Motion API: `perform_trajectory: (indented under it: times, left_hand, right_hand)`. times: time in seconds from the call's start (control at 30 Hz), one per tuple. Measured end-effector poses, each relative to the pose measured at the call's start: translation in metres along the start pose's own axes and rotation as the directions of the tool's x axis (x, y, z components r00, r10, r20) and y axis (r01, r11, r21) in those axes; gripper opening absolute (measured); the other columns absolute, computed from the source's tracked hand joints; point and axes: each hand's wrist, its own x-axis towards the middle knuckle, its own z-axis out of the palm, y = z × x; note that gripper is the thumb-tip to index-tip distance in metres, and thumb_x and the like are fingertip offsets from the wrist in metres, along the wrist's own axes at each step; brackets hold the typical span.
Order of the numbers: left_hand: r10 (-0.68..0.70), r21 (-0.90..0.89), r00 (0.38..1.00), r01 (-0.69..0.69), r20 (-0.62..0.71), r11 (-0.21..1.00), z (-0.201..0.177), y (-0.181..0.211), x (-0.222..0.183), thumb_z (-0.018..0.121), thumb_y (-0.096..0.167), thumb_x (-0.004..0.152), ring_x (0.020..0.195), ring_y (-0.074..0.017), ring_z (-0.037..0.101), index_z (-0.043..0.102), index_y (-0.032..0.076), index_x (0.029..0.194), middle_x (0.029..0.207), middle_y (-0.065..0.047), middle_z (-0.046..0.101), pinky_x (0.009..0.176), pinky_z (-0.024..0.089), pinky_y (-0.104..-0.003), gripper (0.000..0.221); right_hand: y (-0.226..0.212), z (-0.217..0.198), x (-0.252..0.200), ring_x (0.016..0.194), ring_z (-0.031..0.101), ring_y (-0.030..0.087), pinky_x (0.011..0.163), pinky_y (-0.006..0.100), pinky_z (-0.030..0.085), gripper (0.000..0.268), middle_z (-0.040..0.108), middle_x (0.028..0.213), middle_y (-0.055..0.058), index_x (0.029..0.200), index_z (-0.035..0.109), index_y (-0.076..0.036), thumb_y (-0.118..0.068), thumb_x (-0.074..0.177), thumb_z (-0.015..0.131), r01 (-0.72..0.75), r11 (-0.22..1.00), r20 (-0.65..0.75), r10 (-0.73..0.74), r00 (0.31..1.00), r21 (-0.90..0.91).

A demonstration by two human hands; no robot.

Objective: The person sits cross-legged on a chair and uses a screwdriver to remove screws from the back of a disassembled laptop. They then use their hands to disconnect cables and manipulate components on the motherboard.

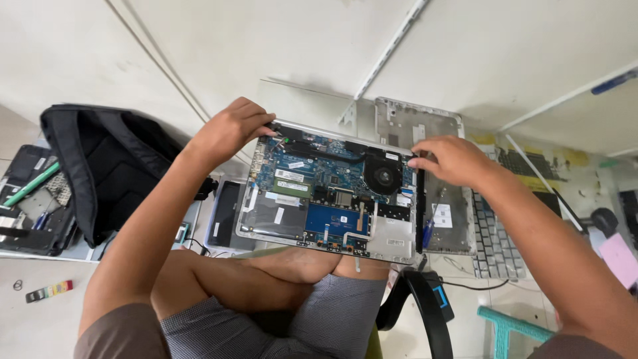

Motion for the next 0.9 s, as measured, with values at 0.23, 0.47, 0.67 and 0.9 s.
perform_trajectory:
  times: [0.23,0.47,0.67,0.9]
  left_hand:
    - [-0.031,0.088,1.0,0.031,-0.004,0.996,0.0,0.008,0.003,0.066,0.021,0.094,0.085,-0.028,0.062,0.071,-0.004,0.099,0.085,-0.014,0.065,0.082,0.052,-0.033,0.026]
    - [-0.066,0.1,0.998,0.066,0.0,0.993,0.003,0.008,0.002,0.065,0.021,0.096,0.088,-0.0273,0.061,0.071,-0.002,0.102,0.088,-0.012,0.065,0.083,0.052,-0.032,0.025]
    - [-0.095,0.122,0.995,0.093,0.009,0.988,0.002,0.012,0.002,0.064,0.022,0.096,0.088,-0.0261,0.062,0.072,-0.001,0.102,0.087,-0.012,0.065,0.083,0.051,-0.031,0.025]
    - [-0.087,0.156,0.996,0.089,-0.023,0.984,0.006,0.015,-0.001,0.064,0.022,0.097,0.09,-0.0252,0.062,0.071,0.0,0.103,0.087,-0.011,0.065,0.084,0.052,-0.03,0.024]
  right_hand:
    - [0.002,-0.001,-0.001,0.092,0.071,0.029,0.081,0.043,0.056,0.03,0.073,0.104,0.007,0.11,0.069,-0.013,-0.034,0.097,0.052,0.03,0.999,0.041,-0.029,0.999,-0.019]
    - [0.014,0.03,-0.013,0.077,0.066,0.025,0.061,0.038,0.057,0.031,0.052,0.092,0.006,0.109,0.051,-0.006,-0.03,0.105,0.031,0.228,0.808,-0.091,-0.326,0.941,-0.544]
    - [0.03,0.048,-0.009,0.063,0.062,0.021,0.05,0.034,0.057,0.031,0.042,0.087,0.004,0.112,0.048,-0.001,-0.024,0.104,0.029,0.26,0.654,-0.176,-0.522,0.834,-0.71]
    - [0.044,0.059,-0.005,0.056,0.065,0.02,0.048,0.032,0.056,0.023,0.043,0.087,0.001,0.107,0.048,-0.003,-0.018,0.103,0.03,0.284,0.706,-0.192,-0.513,0.837,-0.648]
